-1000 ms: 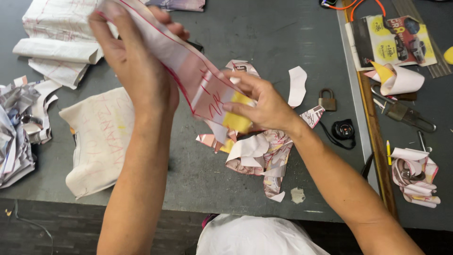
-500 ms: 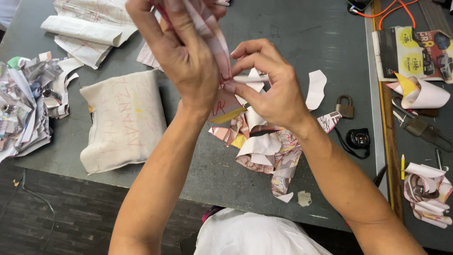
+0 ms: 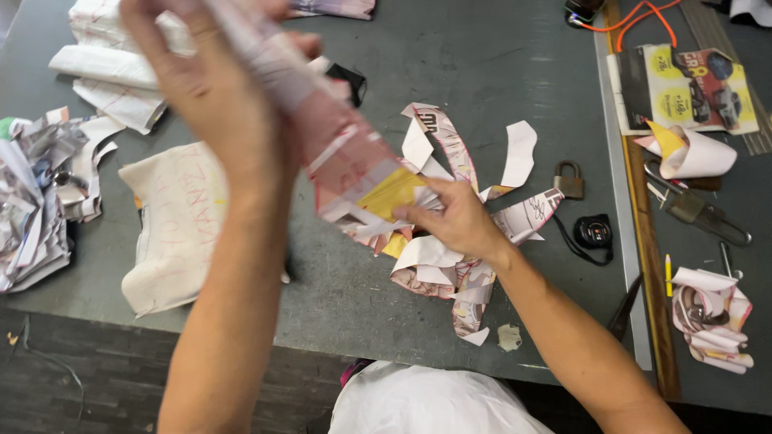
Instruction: The person gathers and folds various paper scraps and printed sheets on a workbench, then places them into a white fabric bag. The person also folds a larger sheet of newspaper and places it into the bag. The bag is then closed.
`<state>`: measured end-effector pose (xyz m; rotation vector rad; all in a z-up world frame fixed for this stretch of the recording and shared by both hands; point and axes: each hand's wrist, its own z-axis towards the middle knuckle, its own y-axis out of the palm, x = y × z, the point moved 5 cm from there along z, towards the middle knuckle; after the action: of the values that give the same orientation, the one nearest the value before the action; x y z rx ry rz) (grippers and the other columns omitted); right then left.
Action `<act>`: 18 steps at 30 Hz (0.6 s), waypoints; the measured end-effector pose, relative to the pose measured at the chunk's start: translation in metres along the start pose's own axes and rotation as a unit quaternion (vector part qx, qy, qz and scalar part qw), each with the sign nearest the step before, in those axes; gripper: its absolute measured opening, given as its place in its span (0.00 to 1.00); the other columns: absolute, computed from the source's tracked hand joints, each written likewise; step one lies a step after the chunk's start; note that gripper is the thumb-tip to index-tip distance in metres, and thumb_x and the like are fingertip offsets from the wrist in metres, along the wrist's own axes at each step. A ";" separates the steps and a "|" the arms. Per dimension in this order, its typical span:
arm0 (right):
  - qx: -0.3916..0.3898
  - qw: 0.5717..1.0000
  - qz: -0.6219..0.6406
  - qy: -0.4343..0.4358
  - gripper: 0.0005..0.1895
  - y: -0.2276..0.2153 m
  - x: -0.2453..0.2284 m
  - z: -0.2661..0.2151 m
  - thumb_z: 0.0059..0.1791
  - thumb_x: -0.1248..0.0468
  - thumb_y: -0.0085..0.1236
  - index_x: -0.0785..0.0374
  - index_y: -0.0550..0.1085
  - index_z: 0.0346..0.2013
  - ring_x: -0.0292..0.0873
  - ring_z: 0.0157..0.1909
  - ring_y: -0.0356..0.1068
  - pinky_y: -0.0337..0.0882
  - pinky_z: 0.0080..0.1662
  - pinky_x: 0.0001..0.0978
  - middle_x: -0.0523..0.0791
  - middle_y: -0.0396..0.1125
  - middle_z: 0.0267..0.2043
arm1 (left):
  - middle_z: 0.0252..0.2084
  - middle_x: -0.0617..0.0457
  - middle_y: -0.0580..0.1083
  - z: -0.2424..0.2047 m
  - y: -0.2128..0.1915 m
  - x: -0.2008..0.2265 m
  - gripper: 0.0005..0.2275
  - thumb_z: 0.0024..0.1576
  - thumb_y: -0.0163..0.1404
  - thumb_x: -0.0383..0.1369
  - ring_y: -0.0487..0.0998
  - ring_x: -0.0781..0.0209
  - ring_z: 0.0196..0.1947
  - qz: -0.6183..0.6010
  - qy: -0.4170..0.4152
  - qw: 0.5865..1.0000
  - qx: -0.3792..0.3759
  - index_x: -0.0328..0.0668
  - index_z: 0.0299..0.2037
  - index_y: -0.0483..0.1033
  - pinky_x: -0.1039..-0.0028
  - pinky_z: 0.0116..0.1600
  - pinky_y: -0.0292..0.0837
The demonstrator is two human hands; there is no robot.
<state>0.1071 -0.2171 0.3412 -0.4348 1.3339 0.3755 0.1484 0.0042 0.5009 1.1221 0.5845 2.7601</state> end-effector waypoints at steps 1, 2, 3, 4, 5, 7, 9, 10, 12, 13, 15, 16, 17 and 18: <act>-0.013 0.998 0.043 0.043 0.12 -0.001 0.015 -0.010 0.52 0.66 0.61 0.70 0.78 0.46 0.37 0.41 0.79 0.80 0.45 0.29 0.47 0.79 0.42 | 0.40 0.43 0.72 0.002 -0.014 0.007 0.11 0.76 0.43 0.38 0.80 0.53 0.39 0.000 -0.015 1.000 0.002 0.45 0.61 0.56 0.61 0.39 0.85; -0.026 0.992 0.087 0.085 0.11 -0.005 0.029 -0.019 0.52 0.65 0.61 0.69 0.78 0.45 0.38 0.40 0.80 0.81 0.45 0.30 0.47 0.79 0.40 | 0.41 0.43 0.71 0.000 -0.024 0.011 0.12 0.77 0.42 0.39 0.80 0.53 0.39 0.020 -0.019 1.000 0.007 0.44 0.61 0.56 0.60 0.40 0.85; -0.001 0.997 -0.006 0.079 0.11 -0.018 0.037 -0.026 0.51 0.64 0.61 0.67 0.78 0.46 0.39 0.42 0.79 0.80 0.46 0.32 0.46 0.79 0.43 | 0.41 0.43 0.70 -0.001 -0.033 0.015 0.12 0.77 0.42 0.39 0.79 0.53 0.39 0.039 -0.024 0.999 0.011 0.43 0.62 0.56 0.58 0.41 0.85; 0.025 0.992 -0.099 0.073 0.11 -0.033 0.044 -0.035 0.50 0.64 0.62 0.64 0.79 0.47 0.40 0.44 0.79 0.79 0.47 0.34 0.44 0.78 0.46 | 0.41 0.44 0.70 -0.004 -0.040 0.020 0.12 0.77 0.41 0.40 0.78 0.54 0.39 0.060 -0.014 0.998 0.005 0.43 0.62 0.56 0.59 0.42 0.84; 0.046 0.978 -0.191 0.064 0.12 -0.046 0.049 -0.040 0.49 0.64 0.63 0.62 0.80 0.47 0.41 0.45 0.78 0.78 0.48 0.36 0.42 0.78 0.48 | 0.41 0.45 0.70 -0.006 -0.047 0.026 0.13 0.76 0.40 0.40 0.78 0.54 0.39 0.083 0.000 0.997 0.000 0.44 0.62 0.56 0.60 0.42 0.83; 0.074 0.927 -0.366 -0.040 0.24 -0.074 0.051 -0.044 0.41 0.62 0.67 0.66 0.78 0.51 0.51 0.50 0.72 0.69 0.53 0.44 0.49 0.75 0.51 | 0.42 0.46 0.69 -0.011 -0.056 0.035 0.13 0.76 0.39 0.42 0.77 0.56 0.39 0.129 0.025 0.991 -0.007 0.45 0.62 0.56 0.61 0.43 0.82; 0.060 0.874 -0.471 -0.108 0.31 -0.090 0.061 -0.042 0.36 0.61 0.70 0.66 0.78 0.53 0.57 0.55 0.68 0.64 0.57 0.47 0.54 0.74 0.53 | 0.44 0.47 0.68 -0.018 -0.056 0.033 0.12 0.77 0.39 0.42 0.77 0.56 0.38 0.149 0.025 0.988 -0.004 0.45 0.61 0.56 0.62 0.42 0.81; 0.035 0.861 -0.492 -0.125 0.31 -0.090 0.070 -0.038 0.35 0.60 0.69 0.64 0.79 0.53 0.58 0.57 0.67 0.62 0.58 0.46 0.55 0.73 0.55 | 0.46 0.47 0.68 -0.025 -0.052 0.026 0.12 0.78 0.39 0.41 0.77 0.55 0.37 0.147 0.013 0.989 0.002 0.44 0.61 0.55 0.62 0.41 0.81; 0.024 0.861 -0.493 -0.119 0.25 -0.098 0.080 -0.027 0.37 0.62 0.68 0.61 0.81 0.49 0.56 0.58 0.68 0.63 0.60 0.45 0.52 0.74 0.53 | 0.46 0.47 0.68 -0.030 -0.041 0.013 0.12 0.80 0.39 0.41 0.77 0.55 0.36 0.143 -0.002 0.990 0.000 0.43 0.59 0.55 0.63 0.38 0.82; 0.034 0.876 -0.471 -0.098 0.18 -0.105 0.081 -0.017 0.40 0.64 0.66 0.60 0.81 0.45 0.53 0.56 0.71 0.65 0.60 0.45 0.49 0.76 0.50 | 0.44 0.47 0.69 -0.032 -0.036 0.009 0.12 0.80 0.39 0.42 0.77 0.56 0.35 0.145 -0.004 0.989 -0.004 0.43 0.59 0.55 0.64 0.36 0.83; 0.074 0.926 -0.364 -0.071 0.11 -0.123 0.072 -0.003 0.49 0.67 0.61 0.61 0.80 0.47 0.46 0.52 0.74 0.70 0.56 0.39 0.46 0.76 0.48 | 0.41 0.46 0.70 -0.034 -0.031 0.003 0.11 0.80 0.38 0.42 0.78 0.57 0.33 0.133 -0.023 0.991 -0.016 0.43 0.58 0.55 0.66 0.35 0.84; 0.103 0.953 -0.277 -0.063 0.10 -0.136 0.062 0.002 0.55 0.67 0.57 0.62 0.78 0.51 0.42 0.50 0.76 0.73 0.52 0.33 0.46 0.75 0.49 | 0.40 0.44 0.71 -0.035 -0.029 0.000 0.11 0.80 0.37 0.41 0.78 0.57 0.33 0.119 -0.040 0.992 -0.024 0.43 0.58 0.55 0.66 0.36 0.84; 0.149 0.966 -0.208 0.031 0.12 -0.153 0.058 0.006 0.55 0.66 0.55 0.62 0.78 0.53 0.40 0.40 0.71 0.71 0.43 0.30 0.45 0.74 0.44 | 0.39 0.44 0.72 -0.036 -0.027 -0.003 0.11 0.79 0.37 0.41 0.79 0.57 0.32 0.113 -0.056 0.992 -0.030 0.43 0.59 0.54 0.67 0.36 0.83; 0.190 0.964 -0.135 0.125 0.13 -0.166 0.054 0.010 0.56 0.66 0.54 0.61 0.77 0.54 0.38 0.29 0.67 0.68 0.33 0.28 0.44 0.74 0.39 | 0.39 0.43 0.72 -0.038 -0.025 -0.006 0.10 0.79 0.36 0.40 0.79 0.57 0.31 0.108 -0.073 0.991 -0.036 0.43 0.59 0.54 0.68 0.36 0.83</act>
<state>0.2094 -0.3545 0.3042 -0.3407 1.5281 -0.1698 0.1255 0.0142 0.4626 1.4321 0.3623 2.8145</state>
